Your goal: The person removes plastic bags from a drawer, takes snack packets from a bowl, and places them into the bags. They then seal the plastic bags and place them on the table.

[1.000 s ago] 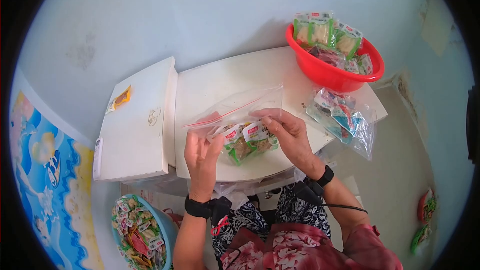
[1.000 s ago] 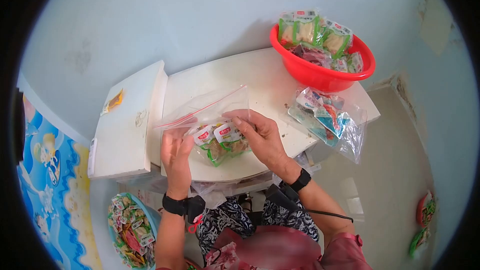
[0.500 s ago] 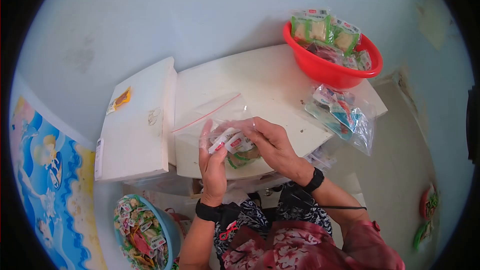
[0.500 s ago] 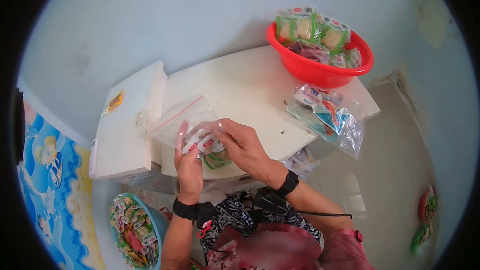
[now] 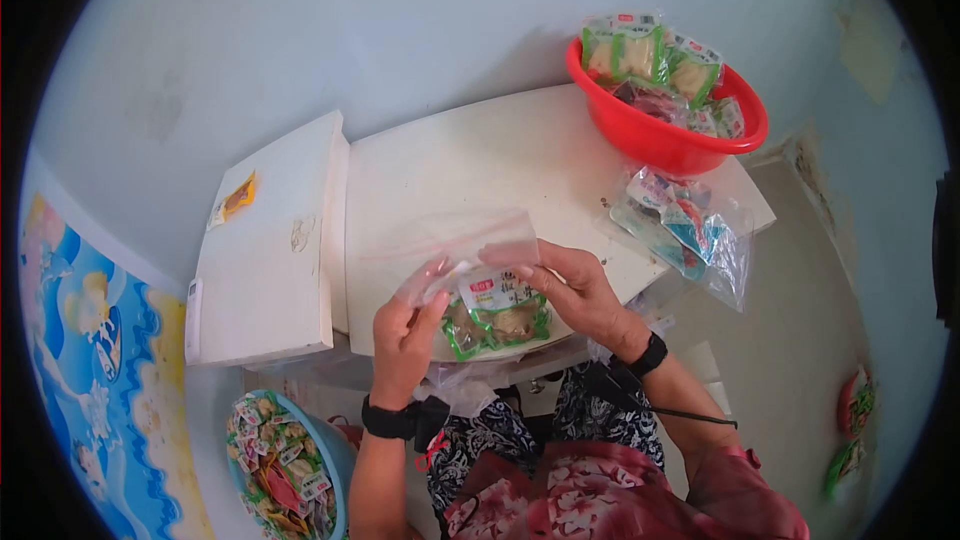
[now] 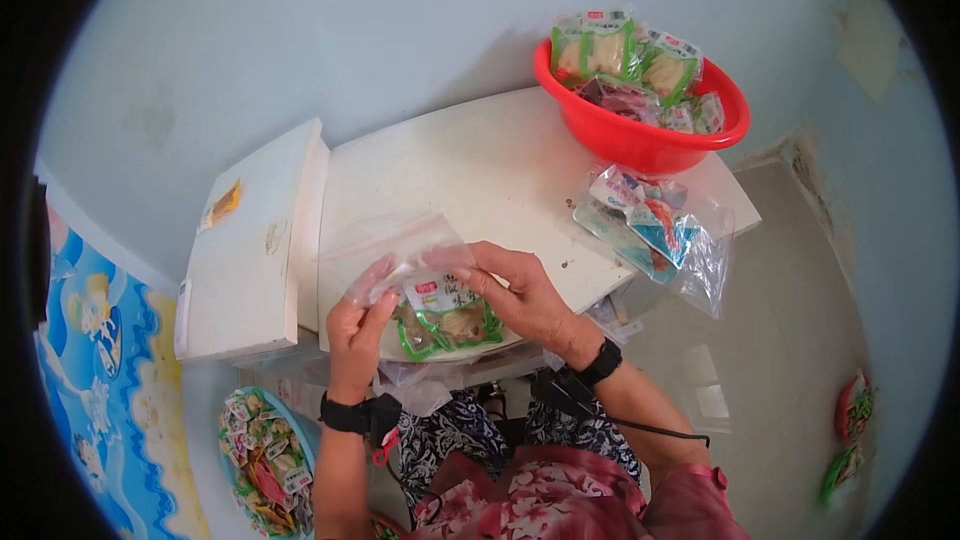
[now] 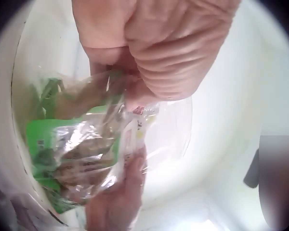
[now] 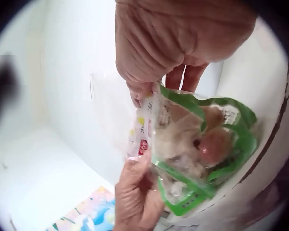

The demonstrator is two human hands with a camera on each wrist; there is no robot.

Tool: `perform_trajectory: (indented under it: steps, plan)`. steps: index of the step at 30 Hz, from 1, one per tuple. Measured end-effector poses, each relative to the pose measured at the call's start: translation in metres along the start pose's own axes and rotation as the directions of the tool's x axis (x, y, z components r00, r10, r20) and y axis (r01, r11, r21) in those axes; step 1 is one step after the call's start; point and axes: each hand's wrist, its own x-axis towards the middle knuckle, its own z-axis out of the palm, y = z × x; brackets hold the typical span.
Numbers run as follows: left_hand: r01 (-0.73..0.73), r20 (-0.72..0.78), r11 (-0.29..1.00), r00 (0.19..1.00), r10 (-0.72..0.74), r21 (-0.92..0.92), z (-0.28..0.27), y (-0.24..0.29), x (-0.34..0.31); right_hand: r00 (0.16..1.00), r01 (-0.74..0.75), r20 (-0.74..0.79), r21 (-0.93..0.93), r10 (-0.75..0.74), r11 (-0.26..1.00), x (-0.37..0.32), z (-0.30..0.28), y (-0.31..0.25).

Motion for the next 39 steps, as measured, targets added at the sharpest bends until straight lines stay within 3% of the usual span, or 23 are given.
perform_trajectory:
  steps: [4,7,10,13,16,17,20,23,26,29,32,39]
  plan:
    - [0.09,-0.07,0.985,0.992,-0.101,-0.147,0.007,0.016,-0.013,0.99,-0.136,-0.019,0.167,0.141,0.977,-0.004,0.008,-0.003]
    - [0.058,-0.095,0.983,0.993,-0.075,-0.173,0.01,0.012,-0.011,0.994,-0.068,-0.059,0.275,0.087,0.959,-0.004,0.02,-0.013]
    - [-0.077,-0.142,0.993,0.988,0.064,-0.087,0.012,0.01,-0.007,0.994,-0.078,-0.072,0.092,0.085,0.993,0.003,0.011,-0.007]
    - [-0.132,-0.126,0.987,0.985,0.12,-0.095,0.014,0.018,0.002,0.993,0.12,0.004,-0.034,-0.12,0.992,0.017,-0.007,0.002]
    - [-0.095,-0.06,0.984,0.994,0.087,-0.15,0.012,0.018,0.011,0.999,0.048,-0.009,-0.008,-0.048,0.999,0.02,-0.009,-0.003]
    - [-0.066,-0.052,0.985,0.997,0.058,-0.157,0.012,0.015,0.012,0.997,-0.06,-0.048,0.023,0.061,0.998,0.018,-0.005,-0.001]
    - [-0.039,-0.08,0.967,0.997,0.02,-0.251,0.016,0.006,0.008,0.993,-0.007,-0.12,0.105,0.02,0.994,0.013,-0.002,0.004]
    - [-0.011,-0.1,0.942,0.995,-0.024,-0.335,0.016,0.004,0.004,0.99,-0.061,-0.119,0.161,0.08,0.985,0.01,-0.006,0.004]
    - [0.042,-0.027,0.938,0.998,-0.055,-0.345,0.007,-0.002,0.003,0.99,-0.108,-0.083,0.065,0.113,0.992,0.008,-0.01,0.003]
    - [0.067,0.022,0.936,0.998,-0.064,-0.345,0.006,-0.001,0.003,0.995,-0.096,-0.037,0.009,0.096,0.995,0.009,-0.007,-0.007]
    - [0.058,0.003,0.939,0.998,-0.061,-0.338,0.016,-0.003,0.002,1.0,0.018,-0.021,-0.109,-0.02,0.994,0.008,0.0,-0.009]
    - [0.01,-0.067,0.936,0.997,-0.036,-0.353,0.026,0.01,0.002,0.998,0.002,-0.064,0.05,0.001,0.999,0.007,0.009,-0.003]
